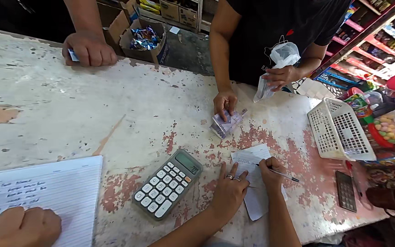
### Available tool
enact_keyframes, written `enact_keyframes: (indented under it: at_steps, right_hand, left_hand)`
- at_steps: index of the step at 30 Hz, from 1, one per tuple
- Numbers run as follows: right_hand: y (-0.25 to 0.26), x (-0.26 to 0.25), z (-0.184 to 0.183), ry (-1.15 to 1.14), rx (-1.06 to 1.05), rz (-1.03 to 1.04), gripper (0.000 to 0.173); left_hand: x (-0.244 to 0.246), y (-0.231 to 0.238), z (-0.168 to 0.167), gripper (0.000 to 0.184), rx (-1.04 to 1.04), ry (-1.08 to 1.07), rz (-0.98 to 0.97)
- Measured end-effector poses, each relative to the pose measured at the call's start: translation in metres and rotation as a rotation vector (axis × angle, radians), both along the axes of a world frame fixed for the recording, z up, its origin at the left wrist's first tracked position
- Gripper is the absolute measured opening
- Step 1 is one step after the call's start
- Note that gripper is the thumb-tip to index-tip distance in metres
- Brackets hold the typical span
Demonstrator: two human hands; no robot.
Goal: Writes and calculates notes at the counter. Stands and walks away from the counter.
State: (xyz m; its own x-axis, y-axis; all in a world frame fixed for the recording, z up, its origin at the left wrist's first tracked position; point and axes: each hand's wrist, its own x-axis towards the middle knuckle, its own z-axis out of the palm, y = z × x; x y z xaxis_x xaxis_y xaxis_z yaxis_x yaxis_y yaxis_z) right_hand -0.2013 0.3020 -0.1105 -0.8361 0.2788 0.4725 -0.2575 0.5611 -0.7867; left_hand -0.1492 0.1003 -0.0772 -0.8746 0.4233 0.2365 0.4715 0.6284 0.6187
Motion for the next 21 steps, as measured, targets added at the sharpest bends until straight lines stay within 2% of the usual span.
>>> enact_keyframes:
  at_steps: [7,21]
  right_hand:
    - [0.006,0.0027,0.0039,-0.008,-0.089,-0.085,0.029]
    - [0.0012,0.0027,0.0072,-0.037,-0.084,-0.037,0.029]
  left_hand:
    - [-0.0003,0.0002,-0.0015,0.013,0.004,-0.005,-0.003]
    - [0.0003,0.0008,-0.0013,0.013,0.004,0.018,0.012]
